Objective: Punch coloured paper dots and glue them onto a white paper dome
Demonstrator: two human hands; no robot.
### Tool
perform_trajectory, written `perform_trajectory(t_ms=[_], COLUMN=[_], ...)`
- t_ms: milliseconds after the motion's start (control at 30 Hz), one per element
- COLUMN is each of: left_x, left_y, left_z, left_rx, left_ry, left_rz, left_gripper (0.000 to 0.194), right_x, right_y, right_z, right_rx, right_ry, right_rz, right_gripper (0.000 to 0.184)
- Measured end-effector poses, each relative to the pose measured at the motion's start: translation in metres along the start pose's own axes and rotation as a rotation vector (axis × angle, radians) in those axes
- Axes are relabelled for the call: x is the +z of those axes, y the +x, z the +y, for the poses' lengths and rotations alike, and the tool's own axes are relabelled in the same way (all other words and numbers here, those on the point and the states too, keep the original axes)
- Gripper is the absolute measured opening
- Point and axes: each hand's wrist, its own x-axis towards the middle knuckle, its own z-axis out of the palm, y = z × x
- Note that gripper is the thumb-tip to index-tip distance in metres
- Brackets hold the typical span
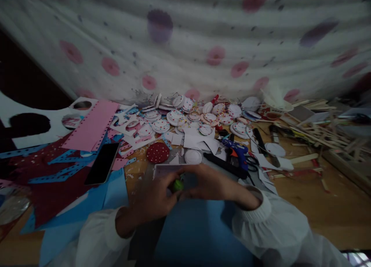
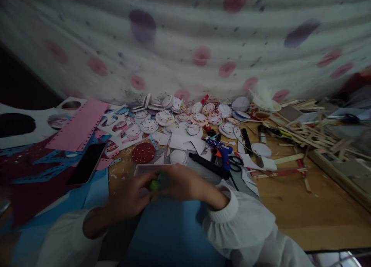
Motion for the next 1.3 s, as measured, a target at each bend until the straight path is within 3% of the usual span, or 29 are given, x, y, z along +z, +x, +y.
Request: perform_trajectory(t_ms=[167, 400, 500, 567, 733, 900, 1133, 1300], left_x=[0.002, -0.002, -0.01, -0.017, -0.033, -0.043, -0.036, -0.039], left_y=[0.0, 0.007, 0.008, 0.007, 0.005, 0.006, 0.018, 0.024], left_z=[-0.005, -0.006, -0.005, -0.006, -0.012, -0.011, -0.01, -0.01], left_rx=[0.006, -0.025, 0.005, 0.019, 0.026, -0.028, -0.2, -0.308], left_ry=[-0.004, -0.105, -0.172, -0.19, -0.189, -0.249, -0.611, -0.8], left_rz=[0.004, -0.096, -0.117, -0.116, -0.163, -0.204, -0.257, -0.364], left_gripper=[0.05, 0.027, 0.032, 0.036, 0.037, 0.034, 0.044, 0.043], right_x=[0.006, -0.01, -0.019, -0.02, -0.015, -0.018, -0.017, -0.012], right_y=[0.005, -0.001, -0.004, -0.006, -0.012, -0.025, -0.051, -0.068], right_z=[0.003, 0.009, 0.013, 0.017, 0.024, 0.024, 0.019, 0.021], right_rx=[0.008, 0.036, 0.064, 0.094, 0.17, 0.267, 0.363, 0.425], right_ry=[0.058, 0.062, 0.064, 0.069, 0.137, 0.386, 0.39, 0.404], right_rz=[-0.004, -0.119, -0.154, -0.105, 0.117, 0.169, 0.231, 0.343], right_gripper=[0.04, 0.051, 0.029, 0.018, 0.018, 0.025, 0.032, 0.034])
